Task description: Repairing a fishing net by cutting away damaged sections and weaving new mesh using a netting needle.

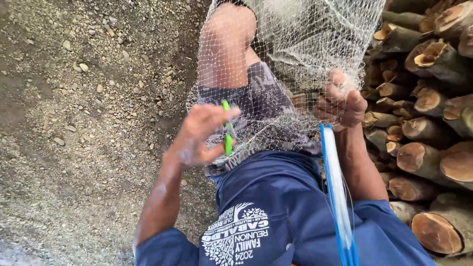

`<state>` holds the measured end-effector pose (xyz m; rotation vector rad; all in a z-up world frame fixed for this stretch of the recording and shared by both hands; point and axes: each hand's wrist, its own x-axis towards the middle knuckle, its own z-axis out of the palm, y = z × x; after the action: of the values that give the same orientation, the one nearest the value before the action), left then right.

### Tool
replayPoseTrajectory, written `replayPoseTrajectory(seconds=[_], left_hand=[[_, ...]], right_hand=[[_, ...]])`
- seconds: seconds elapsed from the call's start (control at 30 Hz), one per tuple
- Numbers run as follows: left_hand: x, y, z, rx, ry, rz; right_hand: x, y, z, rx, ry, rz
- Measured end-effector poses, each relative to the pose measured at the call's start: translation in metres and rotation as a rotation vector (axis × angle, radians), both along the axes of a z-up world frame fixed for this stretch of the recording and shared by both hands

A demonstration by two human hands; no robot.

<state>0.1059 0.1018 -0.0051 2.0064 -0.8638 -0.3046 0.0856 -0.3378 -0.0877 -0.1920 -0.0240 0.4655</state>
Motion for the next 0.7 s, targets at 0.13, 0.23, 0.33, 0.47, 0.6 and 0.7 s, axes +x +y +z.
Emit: replayPoseTrajectory(seconds=[0.13, 0.23, 0.33, 0.47, 0.6, 0.7], left_hand=[[0.076, -0.008, 0.014, -0.019, -0.011, 0.01], [0.111, -0.051, -0.001, -0.369, 0.184, 0.058], [0.138, -0.106, -0.025, -0.378, -0.076, 0.033], [0.149, -0.158, -0.06, -0.407, -0.13, 0.024], [0.141, -0.142, -0.057, -0.387, -0.145, 0.073], [0.135, -0.1, -0.02, -0.398, -0.184, 0.073]], right_hand=[[-0.007, -0.004, -0.006, 0.023, 0.007, 0.0], [-0.018, -0.01, -0.008, -0.026, 0.084, -0.006], [-0.016, -0.01, -0.001, 0.004, -0.017, -0.053], [-0.02, -0.022, 0.009, -0.132, -0.025, -0.114], [-0.023, -0.03, 0.011, -0.258, 0.019, -0.175], [-0.004, -0.018, 0.025, -0.192, -0.027, -0.236]])
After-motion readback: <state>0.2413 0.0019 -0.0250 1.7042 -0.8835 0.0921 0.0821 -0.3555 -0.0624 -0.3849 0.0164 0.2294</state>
